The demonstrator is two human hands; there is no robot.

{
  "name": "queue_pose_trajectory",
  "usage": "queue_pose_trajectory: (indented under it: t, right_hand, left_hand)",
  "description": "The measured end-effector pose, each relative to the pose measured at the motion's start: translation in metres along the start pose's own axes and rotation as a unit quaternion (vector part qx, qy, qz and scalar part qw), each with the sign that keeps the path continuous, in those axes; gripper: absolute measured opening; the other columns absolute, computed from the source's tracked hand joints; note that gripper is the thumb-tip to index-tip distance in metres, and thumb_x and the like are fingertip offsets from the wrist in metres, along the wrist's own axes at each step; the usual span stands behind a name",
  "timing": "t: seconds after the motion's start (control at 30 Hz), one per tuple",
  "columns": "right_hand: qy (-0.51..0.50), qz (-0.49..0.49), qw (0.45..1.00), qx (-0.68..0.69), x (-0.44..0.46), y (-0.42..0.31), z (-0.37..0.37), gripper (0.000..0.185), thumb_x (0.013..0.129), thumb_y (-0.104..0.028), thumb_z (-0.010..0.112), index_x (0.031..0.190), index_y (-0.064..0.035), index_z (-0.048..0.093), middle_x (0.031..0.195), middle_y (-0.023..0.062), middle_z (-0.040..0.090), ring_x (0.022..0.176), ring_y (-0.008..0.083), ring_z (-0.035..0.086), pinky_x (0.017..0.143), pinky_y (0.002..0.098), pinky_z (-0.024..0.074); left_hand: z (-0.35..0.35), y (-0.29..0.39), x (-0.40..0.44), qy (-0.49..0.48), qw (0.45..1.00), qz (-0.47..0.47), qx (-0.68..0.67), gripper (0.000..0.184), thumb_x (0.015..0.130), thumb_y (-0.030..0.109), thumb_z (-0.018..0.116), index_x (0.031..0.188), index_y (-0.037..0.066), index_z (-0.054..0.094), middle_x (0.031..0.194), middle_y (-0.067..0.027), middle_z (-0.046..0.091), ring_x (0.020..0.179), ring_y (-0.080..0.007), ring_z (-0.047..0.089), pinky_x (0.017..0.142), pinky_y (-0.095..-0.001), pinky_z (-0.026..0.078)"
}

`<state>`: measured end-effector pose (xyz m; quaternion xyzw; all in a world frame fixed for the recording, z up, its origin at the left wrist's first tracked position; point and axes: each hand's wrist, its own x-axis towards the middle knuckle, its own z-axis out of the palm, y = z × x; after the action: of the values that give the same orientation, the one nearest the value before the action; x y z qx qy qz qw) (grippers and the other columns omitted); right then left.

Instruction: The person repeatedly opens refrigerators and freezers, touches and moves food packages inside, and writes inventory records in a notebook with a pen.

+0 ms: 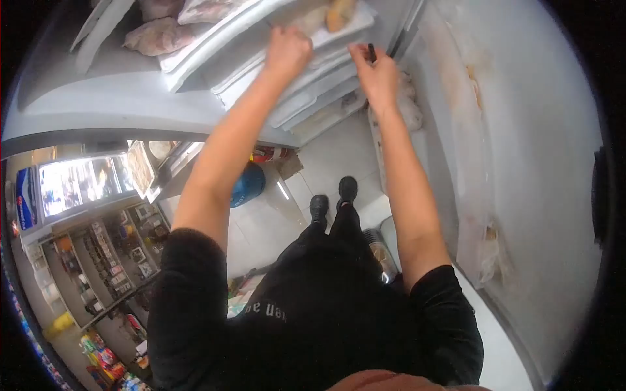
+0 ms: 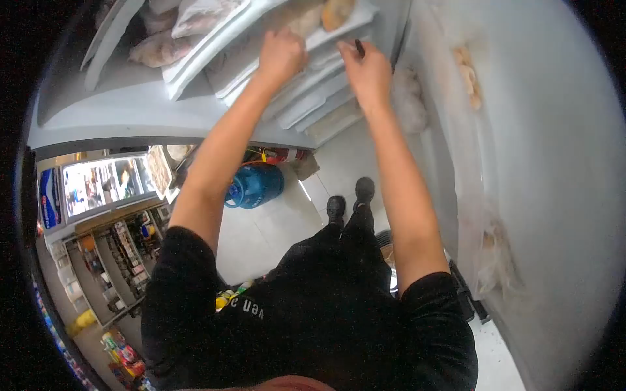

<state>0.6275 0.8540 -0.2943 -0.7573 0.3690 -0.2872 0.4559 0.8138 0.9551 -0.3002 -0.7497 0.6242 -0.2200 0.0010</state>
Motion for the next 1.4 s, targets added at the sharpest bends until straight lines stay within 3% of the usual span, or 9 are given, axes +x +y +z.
queue_pose_trajectory:
  t: [0.2,0.27,0.63,0.87,0.97,1.17,1.23,1.33,1.4]
  right_hand:
    - [-0.007,0.027,0.981,-0.191,0.036,-0.028,-0.009,0.07,0.08,-0.058,0.067,0.109,0.0057,0.068,0.099,0.0247,0.07,0.095,0.0403,0.067,0.083,0.0427,0.0511]
    - [0.027,0.016,0.984,-0.177,0.029,-0.03,-0.012,0.067,0.08,-0.056,0.068,0.107,0.0059,0.069,0.095,0.0265,0.069,0.093,0.0422,0.067,0.08,0.0432,0.0515]
    - [0.014,0.021,0.998,0.057,0.056,0.025,-0.027,0.043,0.086,-0.034,0.073,0.102,0.0058,0.069,0.091,0.0081,0.07,0.083,0.0167,0.061,0.081,0.0302,0.0472]
    - [-0.055,-0.061,0.985,-0.155,0.12,0.045,-0.006,0.053,0.09,-0.041,0.068,0.103,0.01,0.068,0.097,0.0145,0.072,0.087,0.0221,0.063,0.076,0.0333,0.0491]
    - [-0.081,-0.087,0.991,-0.061,0.12,0.034,0.008,0.06,0.094,-0.046,0.06,0.113,0.0106,0.064,0.112,0.0223,0.068,0.095,0.0238,0.062,0.075,0.0368,0.05]
    - [-0.174,-0.067,0.957,-0.223,-0.034,0.052,0.002,0.053,0.095,-0.042,0.057,0.109,0.0085,0.064,0.1,0.024,0.068,0.088,0.0281,0.064,0.073,0.0393,0.05]
    - [-0.285,-0.039,0.915,-0.282,-0.148,0.08,-0.006,0.046,0.094,-0.037,0.057,0.1,0.0074,0.066,0.086,0.0279,0.068,0.082,0.0383,0.068,0.073,0.0468,0.05]
    - [-0.466,0.012,0.743,-0.48,-0.316,0.312,-0.12,0.048,0.092,-0.044,0.054,0.101,-0.0003,0.071,0.099,0.0322,0.066,0.097,0.0467,0.064,0.086,0.0521,0.0486]
    - [-0.369,0.225,0.781,-0.451,-0.371,0.322,-0.221,0.042,0.092,-0.042,0.056,0.103,-0.0029,0.068,0.095,0.0245,0.065,0.09,0.038,0.063,0.076,0.0449,0.0482]
  left_hand:
    - [-0.031,0.059,-0.043,-0.04,0.997,-0.016,-0.067,0.009,0.07,0.018,0.067,0.073,0.01,0.067,0.084,-0.0075,0.064,0.094,-0.0244,0.057,0.081,-0.0432,0.039]
    - [-0.028,0.07,-0.051,0.063,0.997,-0.028,-0.046,0.008,0.07,0.017,0.065,0.072,0.009,0.066,0.084,-0.0079,0.063,0.096,-0.0236,0.056,0.08,-0.0428,0.04]
    - [-0.033,0.079,-0.058,0.079,0.991,-0.05,-0.091,0.012,0.07,0.016,0.063,0.073,0.007,0.069,0.086,-0.0082,0.064,0.098,-0.0242,0.057,0.087,-0.0426,0.041]
    - [0.005,0.079,-0.03,0.142,0.978,-0.1,-0.111,0.011,0.06,0.023,0.061,0.051,0.016,0.065,0.056,-0.003,0.057,0.083,-0.0252,0.058,0.088,-0.0439,0.041]
    - [0.004,0.058,-0.016,0.047,0.984,-0.167,-0.028,0.017,0.073,0.023,0.063,0.076,0.013,0.077,0.082,-0.0039,0.07,0.101,-0.0269,0.054,0.093,-0.0495,0.036]
    - [-0.002,0.034,-0.03,0.032,0.968,-0.248,-0.035,0.027,0.077,0.024,0.063,0.094,0.008,0.075,0.112,-0.0121,0.065,0.116,-0.0315,0.051,0.104,-0.056,0.033]
    - [0.022,0.059,-0.047,0.228,0.935,-0.227,-0.145,0.038,0.082,0.024,0.061,0.116,0.007,0.066,0.129,-0.0146,0.055,0.127,-0.0321,0.046,0.107,-0.0583,0.031]
    - [-0.001,0.089,-0.162,0.157,0.918,-0.168,-0.324,0.043,0.084,0.019,0.059,0.126,0.013,0.058,0.138,-0.0121,0.05,0.127,-0.0316,0.048,0.104,-0.0567,0.036]
    - [0.019,0.114,-0.256,0.08,0.924,-0.19,-0.321,0.039,0.084,0.013,0.059,0.122,0.015,0.061,0.137,-0.0118,0.052,0.125,-0.0337,0.049,0.103,-0.0533,0.039]
